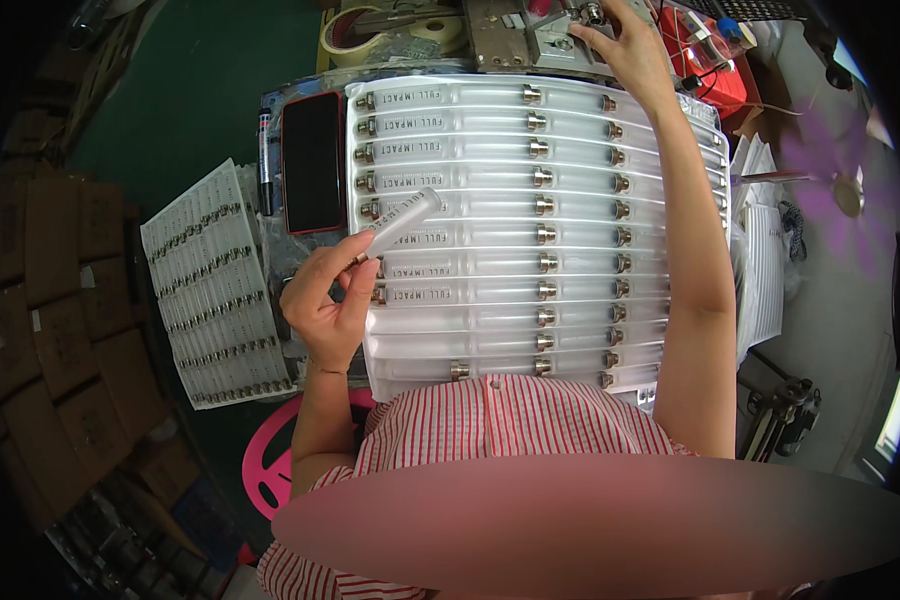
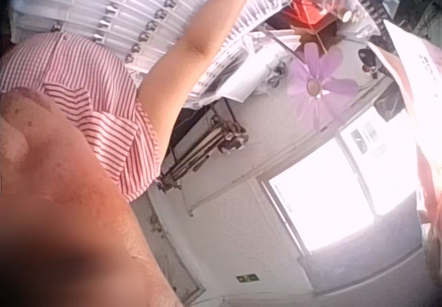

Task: Assembling small metal components into glass vials and organizing them in a tray.

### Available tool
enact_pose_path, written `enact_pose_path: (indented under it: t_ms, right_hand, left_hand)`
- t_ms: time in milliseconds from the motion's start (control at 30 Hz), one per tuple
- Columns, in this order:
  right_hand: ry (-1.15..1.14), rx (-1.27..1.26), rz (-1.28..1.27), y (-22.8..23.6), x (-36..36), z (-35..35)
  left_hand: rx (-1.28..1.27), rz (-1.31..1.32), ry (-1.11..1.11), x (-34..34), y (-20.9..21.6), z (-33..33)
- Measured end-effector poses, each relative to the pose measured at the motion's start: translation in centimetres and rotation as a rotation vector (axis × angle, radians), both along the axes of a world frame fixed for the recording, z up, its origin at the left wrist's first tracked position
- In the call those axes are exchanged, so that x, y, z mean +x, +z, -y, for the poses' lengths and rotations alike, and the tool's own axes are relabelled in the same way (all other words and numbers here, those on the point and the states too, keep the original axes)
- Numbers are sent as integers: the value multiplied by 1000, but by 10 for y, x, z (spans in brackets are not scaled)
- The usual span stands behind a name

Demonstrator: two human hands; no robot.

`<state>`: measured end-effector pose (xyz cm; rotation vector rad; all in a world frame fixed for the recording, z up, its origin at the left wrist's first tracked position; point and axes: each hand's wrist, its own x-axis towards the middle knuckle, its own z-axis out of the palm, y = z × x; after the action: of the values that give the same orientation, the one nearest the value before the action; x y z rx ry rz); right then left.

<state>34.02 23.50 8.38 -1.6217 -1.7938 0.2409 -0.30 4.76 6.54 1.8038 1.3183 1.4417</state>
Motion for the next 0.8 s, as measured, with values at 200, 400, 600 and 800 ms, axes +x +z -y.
enact_pose_path:
  t_ms: [200,400,600,800]
  right_hand:
    - [29,90,27,-2,6,-1]
    - [-1,-1,28,2,1,7]
    - [42,-24,148,42,-7,78]
    - [621,-41,169,24,-101,216]
  left_hand:
    - [-46,26,41,0,-3,2]
    - [-133,107,11,-9,0,9]
    - [-334,225,38,-22,10,23]
    - [-370,-178,-210,-36,-6,45]
